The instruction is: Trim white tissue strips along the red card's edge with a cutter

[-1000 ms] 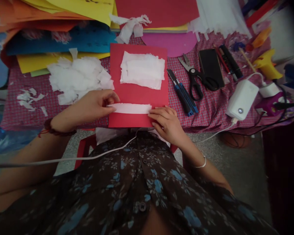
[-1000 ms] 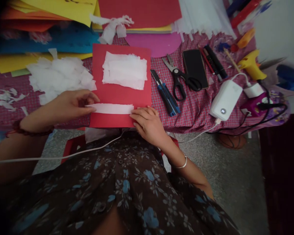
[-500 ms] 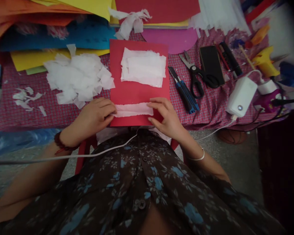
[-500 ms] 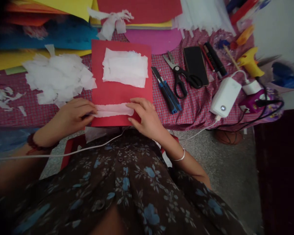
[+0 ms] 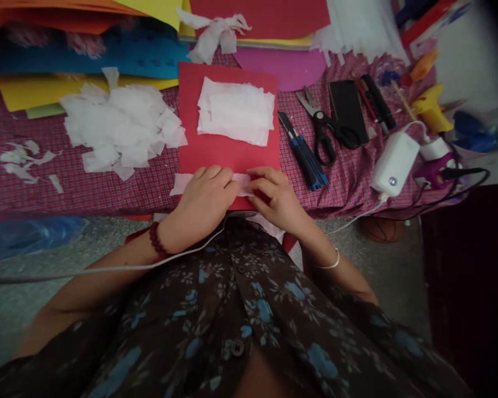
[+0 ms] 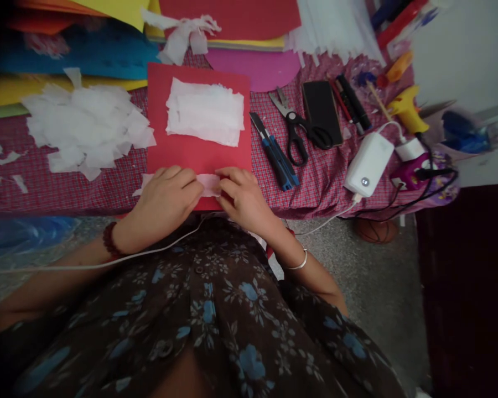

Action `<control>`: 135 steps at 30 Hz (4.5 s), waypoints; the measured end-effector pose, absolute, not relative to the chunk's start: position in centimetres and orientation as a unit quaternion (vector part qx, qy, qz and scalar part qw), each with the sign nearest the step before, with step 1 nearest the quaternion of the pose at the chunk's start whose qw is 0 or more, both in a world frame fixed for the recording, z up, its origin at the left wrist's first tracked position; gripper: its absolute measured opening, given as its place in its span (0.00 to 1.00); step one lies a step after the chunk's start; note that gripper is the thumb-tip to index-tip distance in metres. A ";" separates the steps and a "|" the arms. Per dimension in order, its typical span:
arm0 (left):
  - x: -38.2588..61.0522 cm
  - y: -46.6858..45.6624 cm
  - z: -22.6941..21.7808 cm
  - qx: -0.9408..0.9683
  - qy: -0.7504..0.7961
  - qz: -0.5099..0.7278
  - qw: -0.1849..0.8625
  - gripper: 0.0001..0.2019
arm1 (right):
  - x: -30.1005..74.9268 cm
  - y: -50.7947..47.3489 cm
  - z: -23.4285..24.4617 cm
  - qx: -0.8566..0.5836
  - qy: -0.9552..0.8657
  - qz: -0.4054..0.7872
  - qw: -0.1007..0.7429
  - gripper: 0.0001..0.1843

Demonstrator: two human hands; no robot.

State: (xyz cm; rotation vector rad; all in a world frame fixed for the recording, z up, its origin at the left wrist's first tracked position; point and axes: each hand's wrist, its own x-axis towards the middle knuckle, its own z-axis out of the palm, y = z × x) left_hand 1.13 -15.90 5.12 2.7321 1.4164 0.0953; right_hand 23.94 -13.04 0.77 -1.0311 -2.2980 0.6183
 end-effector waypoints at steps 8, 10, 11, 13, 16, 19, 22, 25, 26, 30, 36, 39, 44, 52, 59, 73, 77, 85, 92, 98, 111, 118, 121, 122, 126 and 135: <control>0.7 -17.7 2.7 0.880 0.467 0.079 0.032 0.12 | 30.7 -8.3 1.1 -0.560 -0.797 0.080 0.213 0.25; 0.7 -18.1 2.5 0.875 0.474 0.091 0.039 0.11 | 31.1 -7.5 0.2 -0.564 -0.796 0.073 0.208 0.25; 0.7 -18.2 2.5 0.873 0.476 0.099 0.040 0.10 | 31.2 -7.2 -0.1 -0.565 -0.794 0.074 0.210 0.25; 0.8 -18.3 2.4 0.871 0.476 0.116 0.042 0.10 | 31.5 -7.1 0.1 -0.568 -0.789 0.089 0.218 0.27; 0.7 -18.3 2.4 0.870 0.472 0.138 0.041 0.10 | 32.1 -7.8 1.7 -0.551 -0.785 0.132 0.250 0.33; 0.3 -18.4 2.4 0.870 0.468 0.149 0.038 0.10 | 32.4 -9.5 3.5 -0.483 -0.811 0.175 0.278 0.35; -0.1 -18.5 2.2 0.874 0.455 0.169 0.028 0.11 | 31.5 -11.4 4.2 -0.421 -0.853 0.185 0.246 0.28; -0.4 -18.7 1.9 0.874 0.448 0.187 0.013 0.10 | 30.4 -12.6 3.8 -0.390 -0.880 0.175 0.207 0.24; -0.4 -18.8 1.8 0.873 0.448 0.191 0.011 0.10 | 30.1 -12.8 3.6 -0.385 -0.887 0.167 0.194 0.23; -0.4 -18.9 1.6 0.870 0.449 0.203 0.011 0.10 | 29.9 -13.1 2.8 -0.378 -0.899 0.144 0.170 0.22; 0.1 -18.5 1.8 0.870 0.455 0.192 0.013 0.10 | 30.0 -13.1 2.7 -0.385 -0.895 0.161 0.155 0.24; 0.1 -17.5 2.5 0.871 0.446 0.204 0.036 0.12 | 29.9 -12.9 2.9 -0.385 -0.896 0.168 0.142 0.23; -0.6 -13.9 3.9 0.867 0.460 0.150 0.120 0.14 | 29.9 -12.4 3.2 -0.373 -0.898 0.187 0.137 0.23; -0.4 -12.6 5.6 0.886 0.449 0.096 -0.056 0.12 | 29.7 -11.7 3.5 -0.364 -0.894 0.220 0.142 0.24; -1.3 -14.0 3.6 0.937 0.340 0.075 0.008 0.20 | 29.5 -11.7 3.6 -0.367 -0.895 0.217 0.134 0.22; -1.4 -13.9 2.1 0.925 0.373 0.067 0.032 0.29 | 29.6 -11.6 3.7 -0.359 -0.897 0.221 0.136 0.22; -1.7 -13.1 2.0 0.925 0.376 0.040 0.050 0.24 | 29.6 -11.5 4.0 -0.354 -0.901 0.214 0.128 0.22; -2.6 -11.8 2.6 0.922 0.369 0.015 0.116 0.29 | 29.6 -13.2 4.3 -0.361 -0.895 0.230 0.129 0.20; -2.5 -12.5 2.1 0.917 0.382 0.021 0.113 0.31 | 30.0 -16.2 3.8 -0.397 -0.884 0.200 0.147 0.21; -3.4 -11.9 1.4 0.928 0.351 0.042 0.119 0.30 | 30.0 -16.5 3.6 -0.407 -0.879 0.192 0.155 0.21; -9.7 -14.1 4.2 0.885 0.451 0.073 0.089 0.23 | 30.2 -15.5 3.1 -0.392 -0.878 0.219 0.168 0.22; -9.3 -14.6 3.7 0.879 0.473 0.026 0.059 0.15 | 30.6 -14.4 3.3 -0.389 -0.881 0.226 0.148 0.23; -8.7 -15.2 4.1 0.872 0.489 0.001 0.035 0.19 | 30.6 -13.7 3.5 -0.394 -0.878 0.235 0.137 0.23; -8.6 -15.4 4.3 0.871 0.490 -0.001 0.035 0.20 | 30.5 -13.5 3.6 -0.395 -0.877 0.238 0.132 0.24; -8.1 -15.9 4.8 0.877 0.476 0.009 0.056 0.18 | 30.3 -12.8 3.8 -0.391 -0.880 0.243 0.118 0.25; -6.9 -14.3 4.6 0.906 0.419 -0.047 0.039 0.18 | 30.1 -12.3 3.6 -0.386 -0.879 0.254 0.119 0.24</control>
